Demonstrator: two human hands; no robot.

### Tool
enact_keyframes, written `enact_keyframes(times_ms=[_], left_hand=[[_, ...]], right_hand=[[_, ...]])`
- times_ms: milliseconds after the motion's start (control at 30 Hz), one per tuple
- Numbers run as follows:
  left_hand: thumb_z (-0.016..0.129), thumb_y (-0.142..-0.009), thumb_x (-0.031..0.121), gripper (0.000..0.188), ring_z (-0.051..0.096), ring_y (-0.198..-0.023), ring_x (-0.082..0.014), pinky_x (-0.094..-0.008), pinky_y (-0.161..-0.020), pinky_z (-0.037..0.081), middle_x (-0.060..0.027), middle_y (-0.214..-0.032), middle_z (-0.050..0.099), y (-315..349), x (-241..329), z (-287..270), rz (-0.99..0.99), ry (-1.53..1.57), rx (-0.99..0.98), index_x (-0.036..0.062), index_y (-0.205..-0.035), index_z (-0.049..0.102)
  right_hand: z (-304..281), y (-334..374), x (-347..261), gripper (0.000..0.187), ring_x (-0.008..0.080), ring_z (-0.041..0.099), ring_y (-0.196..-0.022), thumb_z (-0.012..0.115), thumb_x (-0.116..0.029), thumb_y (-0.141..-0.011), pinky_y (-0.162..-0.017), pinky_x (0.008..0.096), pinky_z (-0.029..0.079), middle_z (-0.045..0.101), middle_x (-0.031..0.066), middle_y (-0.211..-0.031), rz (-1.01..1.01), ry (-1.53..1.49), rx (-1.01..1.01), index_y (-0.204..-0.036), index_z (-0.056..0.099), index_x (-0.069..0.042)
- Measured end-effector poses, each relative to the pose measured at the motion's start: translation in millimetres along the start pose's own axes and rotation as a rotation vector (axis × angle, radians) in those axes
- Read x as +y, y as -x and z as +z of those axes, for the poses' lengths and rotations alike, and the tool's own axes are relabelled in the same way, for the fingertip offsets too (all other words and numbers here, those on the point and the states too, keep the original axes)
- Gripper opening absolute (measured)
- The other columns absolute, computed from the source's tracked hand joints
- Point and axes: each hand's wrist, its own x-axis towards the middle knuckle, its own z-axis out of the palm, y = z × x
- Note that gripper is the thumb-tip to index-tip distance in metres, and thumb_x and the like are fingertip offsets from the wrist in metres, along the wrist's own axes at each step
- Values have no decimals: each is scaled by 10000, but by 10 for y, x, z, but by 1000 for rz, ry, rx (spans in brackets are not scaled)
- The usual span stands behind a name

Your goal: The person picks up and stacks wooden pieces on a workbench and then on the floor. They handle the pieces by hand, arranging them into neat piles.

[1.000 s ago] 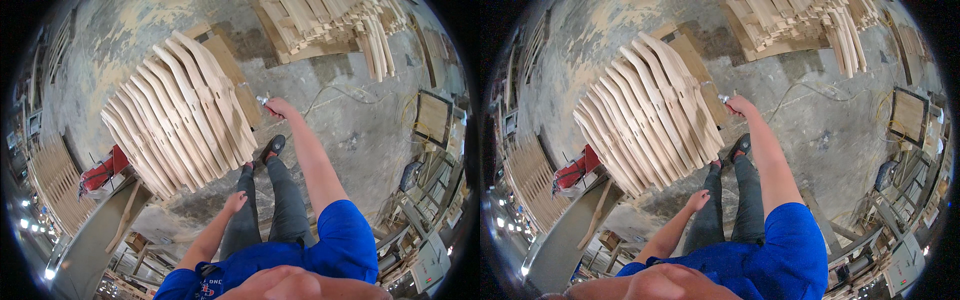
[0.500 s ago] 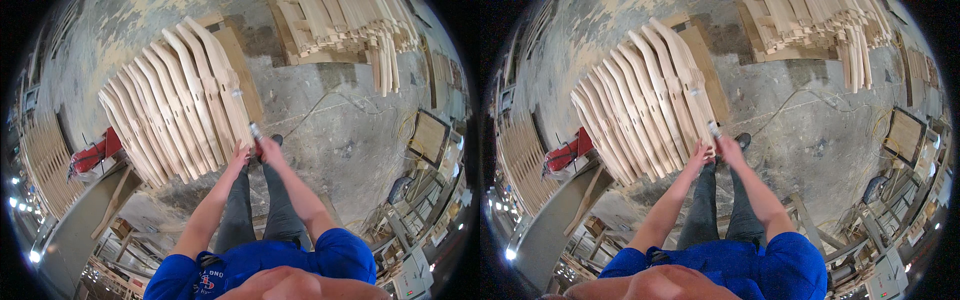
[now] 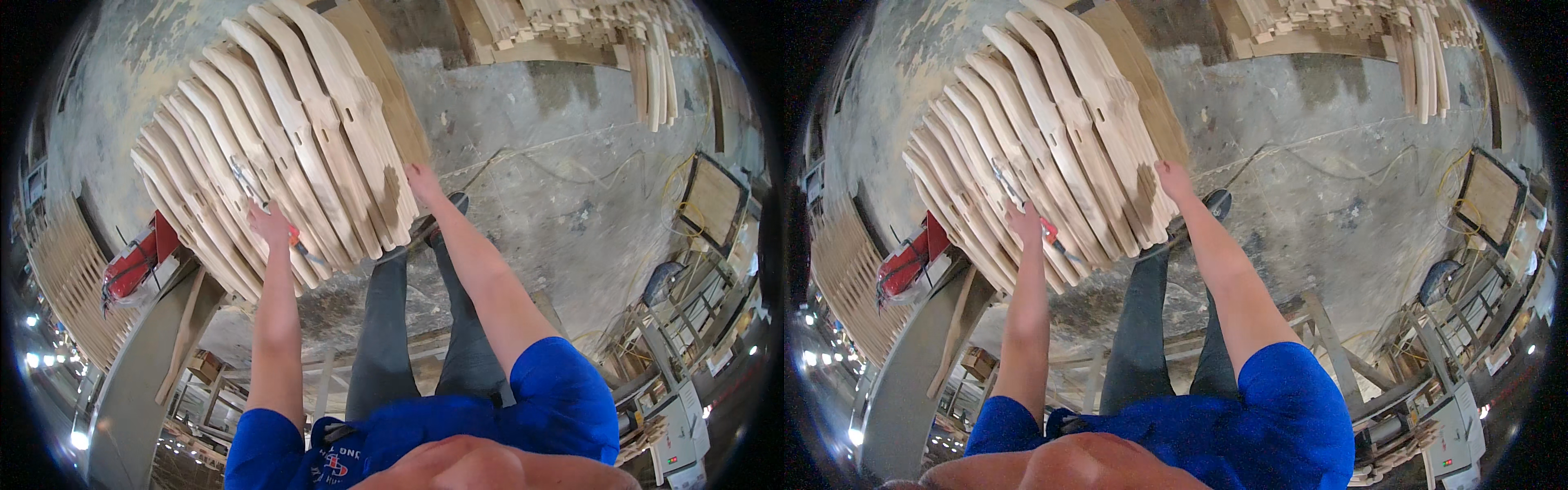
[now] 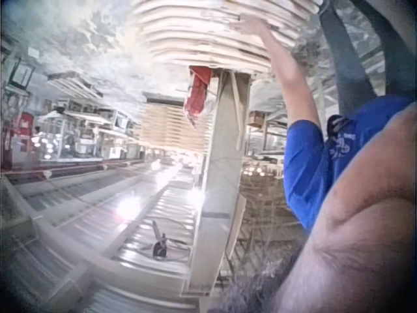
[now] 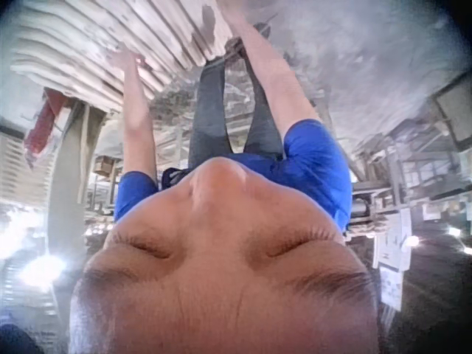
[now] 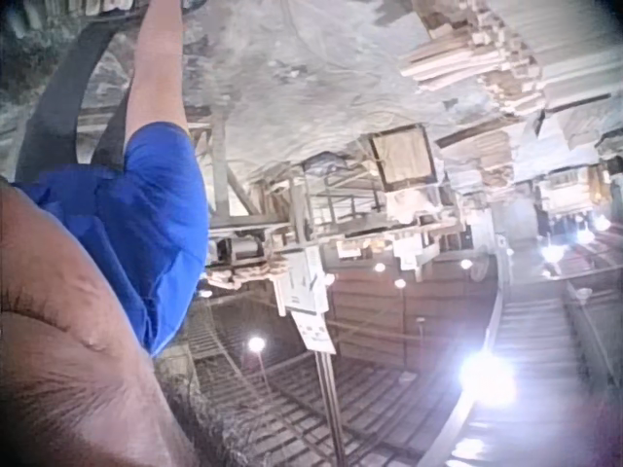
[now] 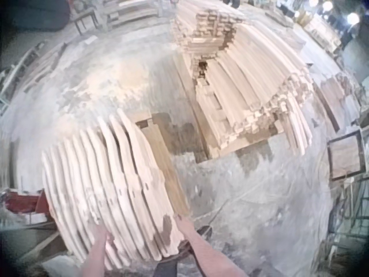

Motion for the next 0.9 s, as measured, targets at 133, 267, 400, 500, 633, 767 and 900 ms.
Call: enact_keyframes(times_ms=[133, 267, 400, 500, 633, 767, 900], left_hand=[[573, -858, 228, 472, 528, -1000, -226, -326, -874, 417, -120, -1101, 529, 243, 827, 181, -80, 727, -663, 4, -1251, 438], [597, -835, 239, 643, 476, -1122, -280, -341, -953, 371, -179, -1241, 452, 643, 1724, 491, -54, 804, -812, -14, -1342, 292], [618, -820, 250, 781, 427, -1184, -309, -335, -993, 333, -225, -1313, 388, 784, 1804, 748, -13, 652, -628, 5, -1398, 152], [632, -801, 260, 838, 367, -1244, -332, -347, -1015, 309, -249, -1360, 328, 817, 1841, 714, -55, 664, -627, 8, -1409, 113], [646, -785, 276, 880, 358, -1261, -346, -359, -1020, 307, -263, -1372, 316, 878, 1847, 746, -79, 763, -670, 27, -1418, 88], [661, -728, 191, 851, 467, -1157, -313, -358, -949, 385, -221, -1282, 431, 803, 2011, 907, -259, 694, -693, 28, -1396, 159], [675, -660, 80, 799, 491, -1077, -233, -321, -905, 411, -143, -1207, 466, 749, 1917, 1109, -281, 1028, -671, 24, -1337, 254]], right_hand=[[270, -595, 314, 464, 236, 599, -901, 497, -397, -876, -811, 334, 444, 637, 162, -962, 81, -209, 70, -1095, 595, 1], [353, -1062, 711, 512, 221, 579, -940, 483, -450, -874, -825, 325, 432, 631, 138, -1015, 91, -307, 78, -1078, 606, 2], [513, -1226, 744, 554, 248, 568, -951, 461, -496, -858, -833, 333, 424, 622, 160, -1001, 197, -154, -16, -1067, 611, -5], [569, -1205, 721, 548, 336, 568, -1030, 451, -475, -833, -892, 376, 411, 606, 241, -1045, 242, -296, -44, -1079, 613, -13], [622, -1122, 672, 477, 338, 593, -946, 484, -422, -788, -845, 387, 431, 624, 241, -938, 190, -279, -73, -997, 646, -25], [706, -1087, 639, 458, 320, 610, -847, 510, -409, -757, -796, 391, 448, 633, 223, -835, 98, -102, -35, -908, 655, -1], [780, -1057, 591, 504, 347, 605, -827, 505, -432, -763, -785, 403, 446, 631, 243, -853, 86, -372, -49, -887, 642, 37]])
